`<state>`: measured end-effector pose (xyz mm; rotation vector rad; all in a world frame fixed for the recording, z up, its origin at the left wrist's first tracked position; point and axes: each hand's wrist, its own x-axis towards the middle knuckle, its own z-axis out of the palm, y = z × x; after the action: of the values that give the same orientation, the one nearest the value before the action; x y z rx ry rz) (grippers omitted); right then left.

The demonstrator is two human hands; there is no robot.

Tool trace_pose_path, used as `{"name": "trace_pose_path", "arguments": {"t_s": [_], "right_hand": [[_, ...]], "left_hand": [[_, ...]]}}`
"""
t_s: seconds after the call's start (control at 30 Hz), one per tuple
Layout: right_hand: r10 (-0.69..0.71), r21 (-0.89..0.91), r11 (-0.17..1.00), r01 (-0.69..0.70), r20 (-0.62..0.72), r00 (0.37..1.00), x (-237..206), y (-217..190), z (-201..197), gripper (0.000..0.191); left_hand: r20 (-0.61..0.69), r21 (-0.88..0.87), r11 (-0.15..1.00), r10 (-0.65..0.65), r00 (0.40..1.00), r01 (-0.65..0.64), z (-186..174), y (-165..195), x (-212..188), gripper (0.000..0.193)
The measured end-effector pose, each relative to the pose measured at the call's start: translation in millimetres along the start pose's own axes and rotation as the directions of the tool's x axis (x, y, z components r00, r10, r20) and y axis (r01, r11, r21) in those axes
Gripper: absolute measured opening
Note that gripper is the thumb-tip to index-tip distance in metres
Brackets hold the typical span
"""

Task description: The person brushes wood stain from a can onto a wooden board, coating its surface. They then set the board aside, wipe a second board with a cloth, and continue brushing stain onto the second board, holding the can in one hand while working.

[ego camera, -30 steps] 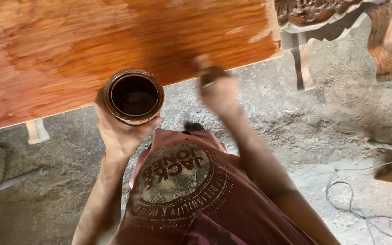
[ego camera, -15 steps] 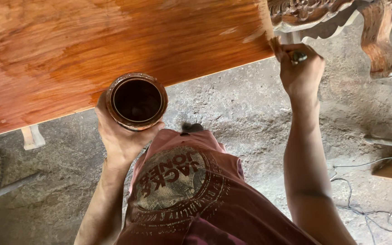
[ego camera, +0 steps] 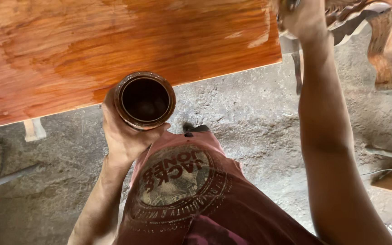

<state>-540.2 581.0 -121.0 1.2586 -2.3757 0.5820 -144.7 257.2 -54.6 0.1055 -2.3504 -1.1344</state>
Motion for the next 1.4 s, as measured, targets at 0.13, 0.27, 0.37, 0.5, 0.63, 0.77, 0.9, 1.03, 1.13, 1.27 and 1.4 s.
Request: {"name": "trace_pose_path", "arguments": {"t_s": [0.13, 0.27, 0.37, 0.5, 0.63, 0.77, 0.9, 1.03, 1.13, 1.27, 1.4], "right_hand": [[-0.035, 0.489, 0.866, -0.104, 0.267, 0.963, -48, -17, -40, 0.02], [0.149, 0.231, 0.951, -0.204, 0.235, 0.961, -53, -42, -38, 0.026], [0.207, 0.091, 0.973, -0.21, 0.046, 0.977, -30, -103, 14, 0.033], [0.078, 0.315, 0.945, -0.085, 0.035, 0.996, -19, -130, 40, 0.029], [0.41, 0.307, 0.858, -0.411, 0.071, 0.909, -4, -71, -1, 0.027], [0.549, -0.336, 0.813, -0.475, 0.172, 0.818, 16, -99, 38, 0.01], [0.292, 0.149, 0.935, -0.323, 0.197, 0.936, 18, -147, 90, 0.015], [0.088, 0.581, 0.813, -0.029, -0.073, 0.993, 19, -61, 42, 0.03], [0.505, 0.154, 0.859, -0.488, -0.102, 0.857, 34, -29, 28, 0.024], [0.414, 0.246, 0.893, -0.376, -0.125, 0.902, 82, -124, 112, 0.039], [0.215, 0.214, 0.955, -0.203, -0.032, 0.976, 114, -186, 163, 0.032]], "left_hand": [[-0.058, 0.021, 0.999, -0.044, 0.997, 0.046, -3, -4, 0, 0.108], [-0.071, -0.016, 0.999, -0.04, 0.997, 0.039, -6, -10, -4, 0.107], [-0.09, -0.005, 0.999, -0.044, 0.995, 0.043, -6, -13, -5, 0.108], [-0.135, 0.066, 0.997, -0.037, 0.99, 0.047, -6, -14, -2, 0.11], [-0.174, 0.014, 0.997, -0.071, 0.982, 0.074, -11, -13, -6, 0.11], [-0.193, 0.017, 0.991, -0.128, 0.973, 0.134, -14, -16, -11, 0.101], [-0.197, -0.015, 0.993, -0.114, 0.974, 0.113, -11, -22, -11, 0.1], [-0.211, -0.032, 0.995, -0.103, 0.972, 0.099, -16, -24, -15, 0.101], [-0.228, -0.017, 0.995, -0.104, 0.968, 0.103, -20, -23, -17, 0.103], [-0.221, 0.05, 0.989, -0.123, 0.967, 0.138, -21, -20, -18, 0.103], [-0.212, 0.068, 0.99, -0.104, 0.972, 0.121, -25, -20, -19, 0.104]]}}
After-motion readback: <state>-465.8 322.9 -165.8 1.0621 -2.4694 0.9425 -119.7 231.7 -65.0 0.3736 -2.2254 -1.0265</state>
